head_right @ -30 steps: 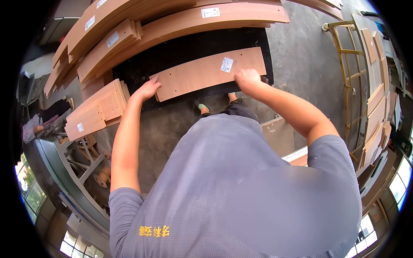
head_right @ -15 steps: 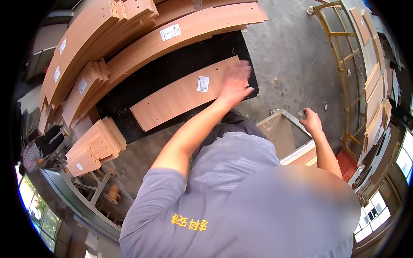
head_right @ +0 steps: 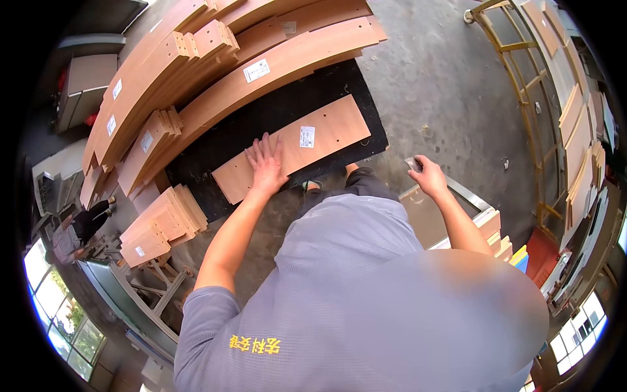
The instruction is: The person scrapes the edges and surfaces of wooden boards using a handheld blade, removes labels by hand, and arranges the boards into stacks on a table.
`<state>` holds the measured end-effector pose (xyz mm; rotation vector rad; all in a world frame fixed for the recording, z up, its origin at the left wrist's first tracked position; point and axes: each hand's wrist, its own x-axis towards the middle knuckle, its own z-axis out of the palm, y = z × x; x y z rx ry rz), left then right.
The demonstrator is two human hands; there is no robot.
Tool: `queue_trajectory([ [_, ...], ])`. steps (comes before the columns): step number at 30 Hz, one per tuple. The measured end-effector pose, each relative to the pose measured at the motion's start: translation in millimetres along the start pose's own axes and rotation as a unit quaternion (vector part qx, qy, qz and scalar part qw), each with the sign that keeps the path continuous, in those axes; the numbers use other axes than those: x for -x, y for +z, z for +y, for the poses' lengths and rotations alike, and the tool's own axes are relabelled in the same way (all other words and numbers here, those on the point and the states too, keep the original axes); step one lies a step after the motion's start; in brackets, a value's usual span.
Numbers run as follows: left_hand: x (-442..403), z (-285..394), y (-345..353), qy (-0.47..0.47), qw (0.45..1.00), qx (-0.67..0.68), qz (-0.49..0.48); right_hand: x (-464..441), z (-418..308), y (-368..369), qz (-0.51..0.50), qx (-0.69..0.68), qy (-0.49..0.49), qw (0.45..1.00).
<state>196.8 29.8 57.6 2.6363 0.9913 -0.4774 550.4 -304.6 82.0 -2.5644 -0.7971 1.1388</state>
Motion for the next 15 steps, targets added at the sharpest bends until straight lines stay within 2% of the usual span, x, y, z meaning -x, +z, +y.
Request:
queue_trajectory([
  [2, 3, 4, -3, 0.005, 1.0, -0.022, 0.003, -6, -21, 1, 0.022, -0.029, -0.008, 0.999],
  [4, 17, 7, -19, 0.021, 0.993, 0.077, -0.083, -13, -42, 0, 0.044, -0.061, -0.019, 0.997],
  [5, 32, 10, -32, 0.055, 0.995, 0.076, -0.02, -10, -52, -4, 0.068, -0.076, -0.029, 0.994],
  [6, 35, 0, -31, 0.055, 0.995, 0.076, -0.02, -11, -55, -6, 0.083, -0.085, -0.039, 0.992],
  [7, 29, -24, -38, 0.134, 0.977, 0.165, 0.031, -9, -59, -2, 0.129, -0.115, -0.067, 0.983],
  [8, 31, -37, -37, 0.204, 0.941, 0.258, 0.076, -8, -61, -1, 0.133, -0.117, -0.067, 0.982],
  [9, 32, -23, -56, 0.194, 0.942, 0.228, 0.153, -10, -65, -3, 0.146, -0.133, -0.077, 0.977],
  [10, 15, -31, -121, -0.009, 0.939, 0.335, -0.079, -4, -71, -2, 0.158, -0.147, -0.085, 0.973],
  [12, -3, -63, -90, 0.04, 0.909, 0.409, -0.067, -10, -74, 8, 0.168, -0.134, -0.09, 0.972],
  [14, -35, -84, -66, 0.059, 0.822, 0.541, -0.165, -16, -85, 15, 0.199, -0.097, -0.132, 0.966],
  [15, -36, -84, -60, 0.053, 0.816, 0.553, -0.163, -12, -95, 11, 0.185, -0.097, -0.106, 0.972],
])
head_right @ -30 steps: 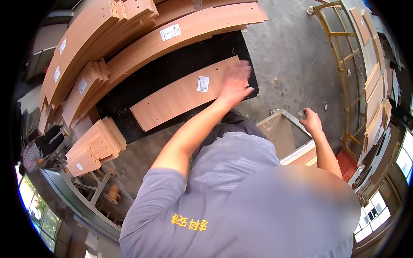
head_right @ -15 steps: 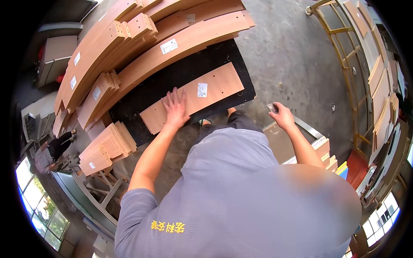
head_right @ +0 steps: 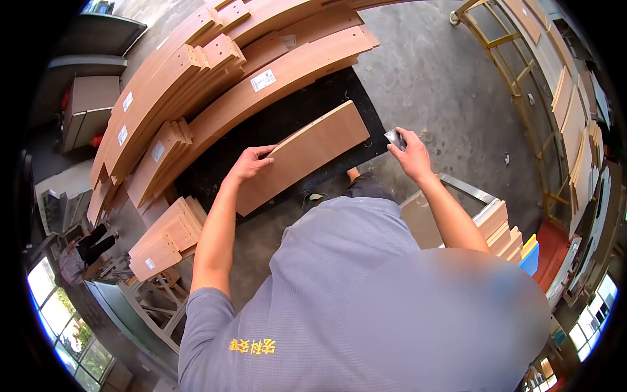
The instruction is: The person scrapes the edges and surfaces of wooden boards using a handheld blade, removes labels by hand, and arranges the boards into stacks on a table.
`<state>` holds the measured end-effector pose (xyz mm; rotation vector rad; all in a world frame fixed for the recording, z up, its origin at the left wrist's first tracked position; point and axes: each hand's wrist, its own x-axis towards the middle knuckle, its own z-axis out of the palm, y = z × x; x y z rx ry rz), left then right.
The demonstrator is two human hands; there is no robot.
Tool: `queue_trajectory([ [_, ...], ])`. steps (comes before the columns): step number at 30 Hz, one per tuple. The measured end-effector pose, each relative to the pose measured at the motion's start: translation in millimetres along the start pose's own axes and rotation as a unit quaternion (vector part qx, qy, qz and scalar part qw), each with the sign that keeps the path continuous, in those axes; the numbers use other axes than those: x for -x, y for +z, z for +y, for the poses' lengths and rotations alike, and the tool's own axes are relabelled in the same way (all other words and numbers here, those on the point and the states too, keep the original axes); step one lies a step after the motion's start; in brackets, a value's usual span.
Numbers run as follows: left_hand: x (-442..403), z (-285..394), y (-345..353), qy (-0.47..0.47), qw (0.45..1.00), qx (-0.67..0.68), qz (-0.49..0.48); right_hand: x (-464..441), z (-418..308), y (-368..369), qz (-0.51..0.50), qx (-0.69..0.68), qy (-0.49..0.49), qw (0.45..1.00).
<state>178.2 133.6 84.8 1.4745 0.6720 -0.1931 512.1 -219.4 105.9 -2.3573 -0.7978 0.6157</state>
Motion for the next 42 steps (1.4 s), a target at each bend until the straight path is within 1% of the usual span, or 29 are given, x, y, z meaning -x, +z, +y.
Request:
queue_trajectory([
  [1, -12, -9, 2, 0.065, 0.98, -0.184, 0.049, -6, -14, 9, -0.021, 0.02, -0.049, 0.998],
  [2, -8, -24, 16, 0.122, 0.933, -0.296, 0.165, -9, -29, 19, -0.043, 0.067, -0.058, 0.995],
  [3, 0, -22, 37, 0.171, 0.858, -0.398, 0.276, -12, -38, 24, -0.068, 0.115, -0.067, 0.989],
  [4, 1, -19, 36, 0.139, 0.882, -0.377, 0.248, -14, -36, 26, -0.066, 0.102, -0.081, 0.989],
  [5, 15, -22, 52, 0.099, 0.863, -0.413, 0.273, -17, -36, 34, -0.088, 0.126, -0.076, 0.985],
  [7, 44, -31, 74, 0.017, 0.847, -0.425, 0.32, -23, -31, 50, -0.099, 0.16, -0.077, 0.979],
  [8, 64, -36, 84, -0.133, 0.842, -0.377, 0.362, -24, -34, 52, -0.102, 0.16, -0.079, 0.979],
  [9, 81, -41, 92, -0.285, 0.814, -0.318, 0.394, -29, -38, 55, -0.108, 0.161, -0.078, 0.978],
  [10, 89, -61, 88, -0.285, 0.814, -0.318, 0.393, -30, -42, 55, -0.107, 0.161, -0.073, 0.978],
  [12, 106, -115, 79, -0.241, 0.845, -0.275, 0.39, -44, -52, 56, -0.127, 0.17, -0.074, 0.974],
  [14, 104, -106, 76, -0.249, 0.846, -0.278, 0.38, -64, -59, 57, -0.132, 0.177, -0.081, 0.972],
  [15, 105, -107, 78, -0.261, 0.845, -0.274, 0.378, -85, -76, 54, -0.146, 0.189, -0.081, 0.968],
  [16, 104, -107, 76, -0.262, 0.845, -0.274, 0.378, -90, -71, 58, -0.14, 0.195, -0.093, 0.966],
  [17, 104, -107, 76, -0.244, 0.848, -0.276, 0.382, -99, -68, 62, -0.137, 0.201, -0.112, 0.963],
  [18, 110, -112, 76, -0.231, 0.85, -0.275, 0.385, -115, -80, 54, -0.159, 0.21, -0.135, 0.955],
  [19, 111, -114, 71, -0.231, 0.85, -0.275, 0.385, -117, -76, 58, -0.143, 0.202, -0.154, 0.957],
  [21, 127, -124, 70, -0.163, 0.855, -0.316, 0.377, -145, -78, 44, -0.22, 0.235, -0.229, 0.919],
  [22, 125, -127, 68, -0.163, 0.855, -0.316, 0.378, -147, -74, 46, -0.221, 0.251, -0.243, 0.911],
  [23, 132, -132, 71, -0.145, 0.85, -0.242, 0.445, -157, -74, 39, -0.248, 0.254, -0.281, 0.891],
  [24, 158, -143, 71, -0.134, 0.825, -0.165, 0.524, -164, -91, 46, -0.276, 0.271, -0.314, 0.867],
  [25, 154, -158, 69, -0.134, 0.825, -0.165, 0.524, -170, -87, 34, -0.288, 0.292, -0.322, 0.853],
  [27, 174, -197, 68, -0.209, 0.81, 0.077, 0.543, -179, -93, 36, -0.32, 0.308, -0.346, 0.826],
  [28, 177, -193, 74, -0.186, 0.789, 0.225, 0.54, -177, -104, 37, -0.338, 0.336, -0.345, 0.809],
  [29, 178, -189, 77, -0.174, 0.785, 0.288, 0.521, -174, -111, 43, -0.339, 0.333, -0.363, 0.802],
  [32, 174, -185, 82, -0.142, 0.768, 0.337, 0.526, -154, -139, 85, -0.358, 0.312, -0.414, 0.776],
  [35, 173, -189, 80, -0.131, 0.762, 0.367, 0.518, -121, -190, 139, -0.369, 0.316, -0.451, 0.749],
  [37, 173, -190, 78, -0.128, 0.763, 0.371, 0.514, -89, -232, 180, -0.375, 0.354, -0.454, 0.727],
  [38, 171, -194, 78, -0.126, 0.758, 0.377, 0.516, -74, -249, 204, -0.369, 0.35, -0.463, 0.726],
  [42, 173, -198, 75, -0.089, 0.775, 0.389, 0.49, -14, -322, 306, -0.367, 0.33, -0.502, 0.71],
])
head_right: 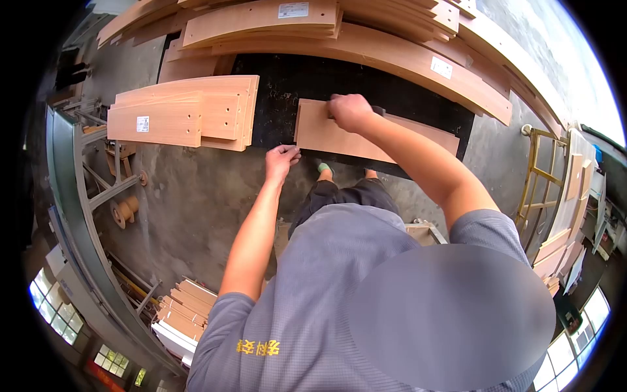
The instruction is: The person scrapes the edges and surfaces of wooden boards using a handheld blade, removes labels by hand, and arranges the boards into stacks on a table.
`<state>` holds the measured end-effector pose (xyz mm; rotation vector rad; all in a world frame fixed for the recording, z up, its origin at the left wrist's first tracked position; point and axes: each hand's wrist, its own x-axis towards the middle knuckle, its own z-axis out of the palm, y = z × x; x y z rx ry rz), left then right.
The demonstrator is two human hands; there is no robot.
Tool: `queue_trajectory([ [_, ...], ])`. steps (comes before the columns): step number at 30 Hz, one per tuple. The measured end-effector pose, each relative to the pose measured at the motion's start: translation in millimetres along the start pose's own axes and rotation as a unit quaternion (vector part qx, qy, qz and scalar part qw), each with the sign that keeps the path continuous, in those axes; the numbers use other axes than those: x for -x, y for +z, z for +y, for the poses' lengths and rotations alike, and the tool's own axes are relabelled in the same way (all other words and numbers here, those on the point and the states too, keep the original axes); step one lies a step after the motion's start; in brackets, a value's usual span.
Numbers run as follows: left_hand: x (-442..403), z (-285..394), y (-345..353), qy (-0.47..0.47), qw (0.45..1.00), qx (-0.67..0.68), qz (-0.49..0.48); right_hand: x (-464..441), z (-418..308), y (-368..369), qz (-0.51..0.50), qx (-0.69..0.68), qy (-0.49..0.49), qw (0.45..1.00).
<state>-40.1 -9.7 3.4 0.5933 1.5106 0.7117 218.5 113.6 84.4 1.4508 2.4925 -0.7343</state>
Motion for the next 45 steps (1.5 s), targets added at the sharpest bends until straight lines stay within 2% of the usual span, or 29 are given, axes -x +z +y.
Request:
queue_trajectory([
  [1, 0, 0, -1, 0.0, 1.0, -0.004, -0.007, -26, -18, 6, 0.01, 0.003, -0.02, 1.0],
  [3, 1, 2, -2, -0.004, 1.0, -0.012, -0.009, -58, -52, -4, -0.007, 0.023, 0.006, 1.0],
  [5, -1, 3, -6, -0.005, 1.0, -0.021, -0.015, -44, -55, -10, -0.012, 0.016, 0.011, 1.0],
  [7, -7, 0, -9, -0.005, 0.999, -0.011, -0.044, -4, -49, -3, 0.117, -0.119, 0.069, 0.984],
  [8, -10, 1, -7, -0.004, 0.999, -0.005, -0.048, 15, -45, 8, 0.116, -0.13, 0.082, 0.981],
  [10, -5, -3, -6, -0.045, 0.99, 0.12, -0.06, 46, -62, 35, 0.109, -0.171, 0.112, 0.973],
  [13, -5, -4, -3, -0.055, 0.982, 0.166, -0.071, 49, -98, 56, 0.115, -0.231, 0.141, 0.956],
  [17, -4, -1, 2, -0.031, 0.986, 0.152, -0.067, 22, -128, 60, 0.109, -0.231, 0.177, 0.951],
  [22, -11, -5, 3, -0.004, 0.992, 0.109, -0.057, -12, -124, 53, 0.125, -0.224, 0.219, 0.942],
  [24, -14, -8, 3, 0.004, 0.993, 0.1, -0.056, -34, -113, 45, 0.172, -0.201, 0.233, 0.936],
  [25, -14, -7, 3, 0.006, 0.993, 0.101, -0.057, -50, -101, 44, 0.181, -0.175, 0.261, 0.932],
  [27, -13, -7, 2, 0.011, 0.991, 0.116, -0.068, -68, -78, 28, 0.162, -0.215, 0.369, 0.89],
  [29, -16, -1, -5, -0.019, 0.991, 0.111, -0.07, -45, -64, 30, 0.24, -0.159, 0.239, 0.928],
  [30, -18, -1, -8, -0.052, 0.99, 0.108, -0.07, -26, -66, 22, 0.173, -0.166, 0.169, 0.956],
  [32, -16, 2, -17, 0.063, 0.997, -0.034, -0.03, 23, -80, 14, 0.063, -0.108, 0.086, 0.988],
  [33, -10, 11, -20, 0.135, 0.984, -0.119, 0.0, 43, -80, 15, 0.018, -0.077, 0.054, 0.995],
  [34, -11, 15, -21, 0.193, 0.972, -0.134, -0.005, 56, -78, 19, 0.017, -0.076, 0.053, 0.996],
  [35, -11, 19, -19, 0.193, 0.972, -0.133, -0.005, 66, -75, 25, -0.002, -0.07, 0.042, 0.997],
  [37, 4, 54, -9, 0.294, 0.946, -0.134, -0.031, 67, -78, 36, -0.021, -0.068, 0.032, 0.997],
  [40, -3, 82, 14, 0.258, 0.943, -0.171, -0.12, 31, -109, 49, 0.029, -0.075, 0.021, 0.997],
  [42, -4, 104, 27, 0.238, 0.929, -0.244, -0.147, 3, -118, 78, 0.029, -0.113, 0.091, 0.989],
  [43, -5, 113, 33, 0.22, 0.919, -0.287, -0.157, 6, -125, 64, 0.018, -0.121, 0.075, 0.99],
  [45, -1, 130, 43, 0.128, 0.915, -0.339, -0.177, 17, -123, 65, 0.015, -0.107, 0.099, 0.989],
])
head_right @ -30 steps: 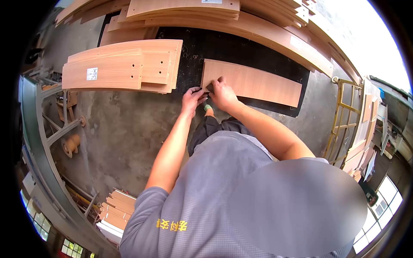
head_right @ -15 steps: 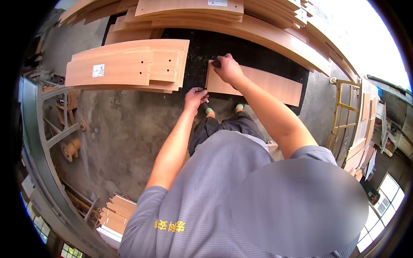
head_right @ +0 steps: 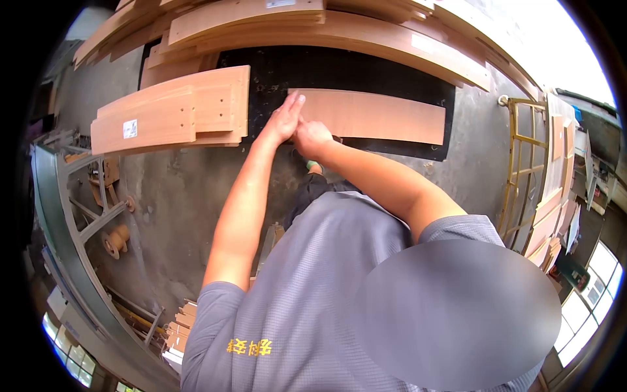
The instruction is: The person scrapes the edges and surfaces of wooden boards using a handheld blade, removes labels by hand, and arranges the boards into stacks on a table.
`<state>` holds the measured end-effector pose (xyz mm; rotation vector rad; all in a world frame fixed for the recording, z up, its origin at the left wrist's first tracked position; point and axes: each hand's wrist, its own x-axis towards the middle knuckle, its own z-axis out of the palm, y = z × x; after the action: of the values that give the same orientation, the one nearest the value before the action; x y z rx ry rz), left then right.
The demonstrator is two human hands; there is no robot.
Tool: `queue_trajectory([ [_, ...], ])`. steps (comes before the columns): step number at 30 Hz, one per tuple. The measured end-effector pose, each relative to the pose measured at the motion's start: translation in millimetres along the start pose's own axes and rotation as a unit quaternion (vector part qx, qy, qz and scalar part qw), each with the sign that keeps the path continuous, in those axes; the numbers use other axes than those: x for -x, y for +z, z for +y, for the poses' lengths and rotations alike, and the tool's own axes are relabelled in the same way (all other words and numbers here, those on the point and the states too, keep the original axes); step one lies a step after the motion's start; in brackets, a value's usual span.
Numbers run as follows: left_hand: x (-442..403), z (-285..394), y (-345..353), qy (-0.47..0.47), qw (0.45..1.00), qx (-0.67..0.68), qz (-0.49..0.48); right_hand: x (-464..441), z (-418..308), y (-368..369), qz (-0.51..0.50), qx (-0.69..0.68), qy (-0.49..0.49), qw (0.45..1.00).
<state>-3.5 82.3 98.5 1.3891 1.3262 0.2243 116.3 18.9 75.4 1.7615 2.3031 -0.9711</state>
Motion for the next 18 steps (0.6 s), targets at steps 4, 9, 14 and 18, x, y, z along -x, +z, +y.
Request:
queue_trajectory([
  [4, -6, 12, 17, -0.019, 0.99, -0.131, -0.047, 47, 34, -36, -0.037, 0.097, 0.026, 0.994],
  [9, -10, 13, 38, -0.02, 0.981, -0.188, -0.04, 131, 142, -61, -0.076, 0.118, 0.107, 0.984],
  [14, -19, 15, 47, -0.065, 0.958, -0.28, -0.027, 242, 309, -75, -0.089, 0.151, 0.284, 0.943],
  [18, -18, 53, 125, 0.065, 0.881, -0.468, 0.006, 382, 458, -48, -0.101, 0.147, 0.435, 0.883],
])
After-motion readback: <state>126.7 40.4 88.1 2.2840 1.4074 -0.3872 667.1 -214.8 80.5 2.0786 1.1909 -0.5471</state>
